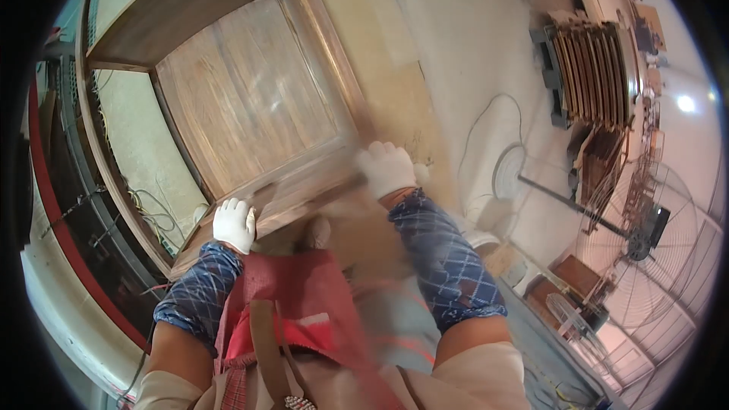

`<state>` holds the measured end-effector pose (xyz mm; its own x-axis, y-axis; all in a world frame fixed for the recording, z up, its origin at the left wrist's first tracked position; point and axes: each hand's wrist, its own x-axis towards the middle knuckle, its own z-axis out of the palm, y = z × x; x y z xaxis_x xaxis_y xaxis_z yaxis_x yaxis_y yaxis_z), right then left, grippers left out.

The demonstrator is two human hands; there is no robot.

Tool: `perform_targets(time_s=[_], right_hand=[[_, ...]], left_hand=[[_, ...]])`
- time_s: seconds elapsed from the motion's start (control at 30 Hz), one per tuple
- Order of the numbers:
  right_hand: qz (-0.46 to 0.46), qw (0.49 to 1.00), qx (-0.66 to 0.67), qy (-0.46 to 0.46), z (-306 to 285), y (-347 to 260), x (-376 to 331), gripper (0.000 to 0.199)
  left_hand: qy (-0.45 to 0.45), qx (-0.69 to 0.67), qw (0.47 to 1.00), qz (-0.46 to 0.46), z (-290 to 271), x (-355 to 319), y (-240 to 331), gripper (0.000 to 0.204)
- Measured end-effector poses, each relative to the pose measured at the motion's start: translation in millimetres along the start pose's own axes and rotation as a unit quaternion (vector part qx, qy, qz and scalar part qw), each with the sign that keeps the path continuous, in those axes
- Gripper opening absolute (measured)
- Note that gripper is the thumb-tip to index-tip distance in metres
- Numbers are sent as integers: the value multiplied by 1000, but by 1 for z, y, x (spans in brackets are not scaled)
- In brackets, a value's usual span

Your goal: The person sands the interior of a wooden cabinet using an electric sander. The person then sands the corners and surfaces of the cabinet by hand with a piece of sandpaper.

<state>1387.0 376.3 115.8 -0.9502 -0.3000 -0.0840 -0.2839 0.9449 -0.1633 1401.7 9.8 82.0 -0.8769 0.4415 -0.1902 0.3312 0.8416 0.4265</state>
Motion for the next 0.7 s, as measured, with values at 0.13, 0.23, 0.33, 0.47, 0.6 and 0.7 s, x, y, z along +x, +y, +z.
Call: perform_targets(time_s=[0.13, 0.23, 0.33, 0.47, 0.6, 0.7], right_hand=[[23, 997, 64, -23, 2, -2, 55, 11], [23, 1000, -11, -5, -6, 6, 133, 14], [44, 995, -90, 12, -2, -1, 172, 12], [30, 994, -61, -81, -8, -19, 73, 10], [52, 998, -10, -34, 5, -14, 24, 10], [83, 996, -43, -12, -1, -10, 128, 13]], left_hand=[[-21, -14, 1000, -14, 1, -2, -4, 18], [-24, 17, 999, -14, 0, 4, 0, 19], [-47, 15, 998, -34, -9, 12, 4, 19], [-46, 0, 998, -45, -1, -3, -3, 16], [-4, -34, 998, -59, 0, -7, -5, 13], [-7, -55, 997, -57, -1, 1, -5, 12]])
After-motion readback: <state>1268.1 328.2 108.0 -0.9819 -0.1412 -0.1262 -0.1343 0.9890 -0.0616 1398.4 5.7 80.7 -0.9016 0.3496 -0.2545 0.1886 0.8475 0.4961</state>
